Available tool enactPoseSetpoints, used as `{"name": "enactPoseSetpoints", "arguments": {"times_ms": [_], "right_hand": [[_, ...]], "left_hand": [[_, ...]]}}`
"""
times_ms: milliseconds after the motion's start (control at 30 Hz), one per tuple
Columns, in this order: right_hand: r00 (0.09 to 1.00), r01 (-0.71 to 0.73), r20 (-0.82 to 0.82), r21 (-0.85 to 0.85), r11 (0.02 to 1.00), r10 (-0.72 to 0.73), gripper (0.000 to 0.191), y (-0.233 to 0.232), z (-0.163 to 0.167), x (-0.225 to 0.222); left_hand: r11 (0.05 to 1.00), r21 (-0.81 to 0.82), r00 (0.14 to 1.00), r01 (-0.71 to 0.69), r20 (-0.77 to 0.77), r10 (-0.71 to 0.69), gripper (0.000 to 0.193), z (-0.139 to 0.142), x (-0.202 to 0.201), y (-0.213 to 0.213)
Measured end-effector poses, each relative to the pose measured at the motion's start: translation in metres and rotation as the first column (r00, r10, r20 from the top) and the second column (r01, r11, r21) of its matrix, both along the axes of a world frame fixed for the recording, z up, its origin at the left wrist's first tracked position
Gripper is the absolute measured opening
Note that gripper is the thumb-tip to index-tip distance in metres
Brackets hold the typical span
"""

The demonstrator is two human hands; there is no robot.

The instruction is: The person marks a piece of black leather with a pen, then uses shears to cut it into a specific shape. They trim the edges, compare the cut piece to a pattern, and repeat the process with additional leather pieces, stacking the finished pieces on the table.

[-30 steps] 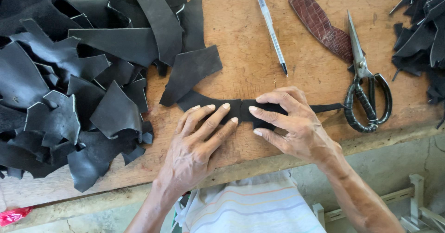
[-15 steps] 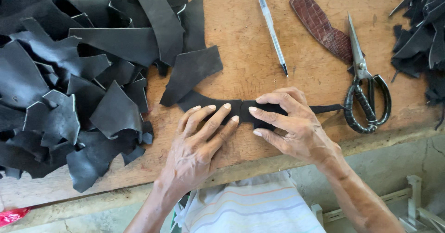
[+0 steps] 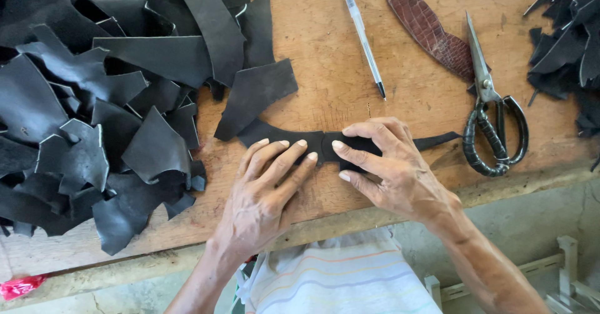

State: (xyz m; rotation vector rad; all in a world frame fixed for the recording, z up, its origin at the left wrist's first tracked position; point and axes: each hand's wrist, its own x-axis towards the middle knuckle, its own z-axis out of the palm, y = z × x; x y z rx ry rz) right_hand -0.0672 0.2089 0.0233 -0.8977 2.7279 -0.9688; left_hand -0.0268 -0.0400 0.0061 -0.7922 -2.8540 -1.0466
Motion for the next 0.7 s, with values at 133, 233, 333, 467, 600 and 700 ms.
{"name": "enactPoseSetpoints", "arguments": {"times_ms": [133, 233, 333, 467, 600, 700], "right_hand": [[1.000, 0.008, 0.013, 0.019, 1.000, -0.008, 0.046, -0.001, 0.003, 0.003], [0.999, -0.009, 0.042, 0.044, 0.999, 0.007, 0.041, 0.004, 0.003, 0.003], [0.989, 0.133, 0.072, -0.098, 0.986, -0.126, 0.031, 0.014, 0.004, 0.001], [0.965, 0.235, -0.073, -0.178, 0.956, -0.251, 0.018, 0.035, 0.011, -0.004], [0.887, 0.422, -0.155, -0.113, 0.900, -0.435, 0.014, 0.064, 0.039, 0.000], [0.911, 0.337, -0.142, -0.286, 0.897, -0.387, 0.007, 0.075, 0.054, 0.010]], "left_hand": [[0.997, -0.065, 0.999, -0.028, -0.023, 0.027, 0.058, 0.000, 0.004, 0.011], [0.995, -0.098, 0.999, -0.037, -0.034, 0.034, 0.060, 0.002, 0.005, 0.016], [0.994, -0.109, 0.999, -0.029, -0.023, 0.027, 0.060, 0.006, 0.003, 0.017], [0.996, -0.086, 0.999, -0.014, 0.032, 0.017, 0.055, 0.016, -0.002, 0.016], [0.978, -0.203, 0.996, 0.054, 0.080, -0.038, 0.060, 0.027, -0.008, 0.016], [0.964, -0.244, 0.992, 0.102, 0.101, -0.080, 0.056, 0.031, -0.018, 0.017]]}}
